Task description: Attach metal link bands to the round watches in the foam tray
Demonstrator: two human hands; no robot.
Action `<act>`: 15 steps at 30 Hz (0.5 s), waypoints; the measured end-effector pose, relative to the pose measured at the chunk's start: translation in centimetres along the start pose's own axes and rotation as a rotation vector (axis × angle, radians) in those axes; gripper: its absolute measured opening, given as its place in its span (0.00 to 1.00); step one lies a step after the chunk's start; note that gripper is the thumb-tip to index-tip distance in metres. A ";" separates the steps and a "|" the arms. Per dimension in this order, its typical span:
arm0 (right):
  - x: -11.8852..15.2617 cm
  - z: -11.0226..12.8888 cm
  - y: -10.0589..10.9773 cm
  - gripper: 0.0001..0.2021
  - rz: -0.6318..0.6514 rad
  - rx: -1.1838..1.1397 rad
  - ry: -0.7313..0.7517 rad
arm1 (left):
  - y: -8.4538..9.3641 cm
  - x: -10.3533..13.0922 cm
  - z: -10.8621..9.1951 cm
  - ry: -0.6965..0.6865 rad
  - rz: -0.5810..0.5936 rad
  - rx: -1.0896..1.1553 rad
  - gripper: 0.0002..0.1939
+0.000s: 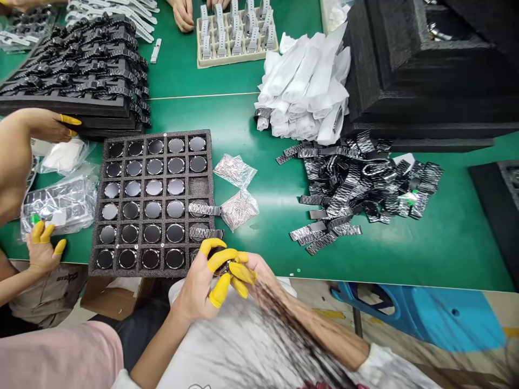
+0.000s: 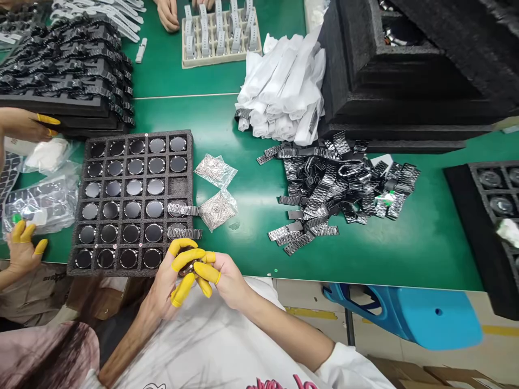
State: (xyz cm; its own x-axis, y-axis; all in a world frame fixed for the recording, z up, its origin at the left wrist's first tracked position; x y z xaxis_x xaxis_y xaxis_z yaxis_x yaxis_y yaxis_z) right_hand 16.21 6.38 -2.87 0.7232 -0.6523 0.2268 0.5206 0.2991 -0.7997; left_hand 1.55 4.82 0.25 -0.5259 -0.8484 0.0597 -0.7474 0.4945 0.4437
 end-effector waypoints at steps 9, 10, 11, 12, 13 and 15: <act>0.2 0.6 0.0 0.22 -0.009 0.015 0.015 | -0.2 -0.1 -0.3 0.000 -0.025 0.044 0.24; 0.2 0.6 0.0 0.22 -0.007 0.011 0.016 | -0.1 -0.1 -0.1 0.009 -0.027 0.085 0.23; 0.2 0.5 0.1 0.22 -0.004 0.007 0.015 | -0.1 0.0 0.2 0.029 -0.025 0.153 0.22; 0.3 0.4 0.2 0.23 -0.003 0.002 0.010 | -0.1 0.0 0.6 0.066 -0.021 0.264 0.22; 0.3 0.3 0.4 0.23 0.000 -0.003 0.001 | -0.1 0.1 1.1 0.116 -0.021 0.399 0.21; 0.4 0.0 0.9 0.23 0.013 -0.016 -0.019 | -0.2 0.4 1.8 0.222 -0.021 0.652 0.21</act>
State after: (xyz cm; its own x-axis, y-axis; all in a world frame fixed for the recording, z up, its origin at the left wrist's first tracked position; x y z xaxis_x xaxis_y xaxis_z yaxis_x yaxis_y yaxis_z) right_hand 16.98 6.39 -3.54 0.7389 -0.6346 0.2266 0.5035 0.2966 -0.8115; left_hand 0.72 4.72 -1.45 -0.4647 -0.8433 0.2699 -0.8848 0.4306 -0.1781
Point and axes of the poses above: each hand's wrist, its own x-axis away from the middle knuckle, its own y-axis out of the back of the hand, z = x × y, the point moved 3 cm from there along -x, towards the middle knuckle, and after that the axes turned 13 degrees about z, right-handed, at the moved point
